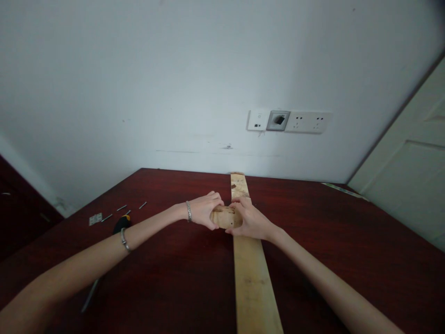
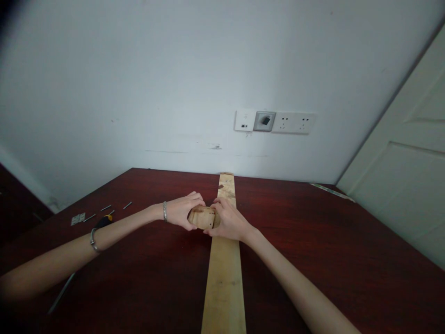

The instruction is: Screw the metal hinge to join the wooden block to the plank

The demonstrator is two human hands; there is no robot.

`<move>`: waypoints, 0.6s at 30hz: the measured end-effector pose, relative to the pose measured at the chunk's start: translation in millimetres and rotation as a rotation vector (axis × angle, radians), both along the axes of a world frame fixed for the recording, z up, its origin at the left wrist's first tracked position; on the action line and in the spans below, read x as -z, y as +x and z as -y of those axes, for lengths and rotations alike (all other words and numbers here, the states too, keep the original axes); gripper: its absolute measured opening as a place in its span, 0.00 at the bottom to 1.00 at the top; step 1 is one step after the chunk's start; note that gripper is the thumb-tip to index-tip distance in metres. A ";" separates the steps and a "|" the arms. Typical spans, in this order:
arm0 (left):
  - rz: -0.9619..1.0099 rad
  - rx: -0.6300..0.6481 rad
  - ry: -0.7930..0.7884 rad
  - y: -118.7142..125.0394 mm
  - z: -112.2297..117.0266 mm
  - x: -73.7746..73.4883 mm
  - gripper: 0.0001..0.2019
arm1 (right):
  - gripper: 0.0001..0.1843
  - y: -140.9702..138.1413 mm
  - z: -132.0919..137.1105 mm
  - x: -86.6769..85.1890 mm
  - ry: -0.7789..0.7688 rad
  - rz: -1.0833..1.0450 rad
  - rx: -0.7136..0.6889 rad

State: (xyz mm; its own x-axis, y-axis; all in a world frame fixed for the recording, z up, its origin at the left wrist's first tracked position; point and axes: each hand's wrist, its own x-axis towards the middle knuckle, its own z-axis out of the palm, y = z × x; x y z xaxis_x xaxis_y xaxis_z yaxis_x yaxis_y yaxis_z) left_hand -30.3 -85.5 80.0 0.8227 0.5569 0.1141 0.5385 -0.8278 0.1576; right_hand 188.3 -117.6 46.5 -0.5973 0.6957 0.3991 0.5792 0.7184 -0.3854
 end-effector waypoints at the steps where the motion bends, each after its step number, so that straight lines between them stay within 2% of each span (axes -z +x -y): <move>1: 0.002 0.001 0.003 -1.2 -1.1 3.3 0.28 | 0.36 -0.5 -0.7 2.8 0.001 0.003 -0.006; 5: -0.013 -0.017 0.005 -5.5 -6.5 16.2 0.29 | 0.45 6.1 -6.7 13.2 -0.023 0.007 -0.029; 9: -0.036 -0.070 -0.018 -8.0 -10.5 28.5 0.27 | 0.53 21.0 -12.4 22.2 -0.128 0.027 0.000; 18: -0.004 -0.119 -0.096 -7.1 -25.1 49.0 0.28 | 0.54 29.3 -18.0 32.5 -0.186 0.086 0.010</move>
State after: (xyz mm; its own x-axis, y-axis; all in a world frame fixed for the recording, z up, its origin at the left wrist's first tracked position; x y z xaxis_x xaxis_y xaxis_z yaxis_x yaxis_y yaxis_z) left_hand -37.4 -60.5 31.0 0.7506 0.6587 0.0525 0.6326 -0.7392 0.2310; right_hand 217.5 -99.5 14.0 -0.6163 0.7587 0.2110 0.6224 0.6335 -0.4597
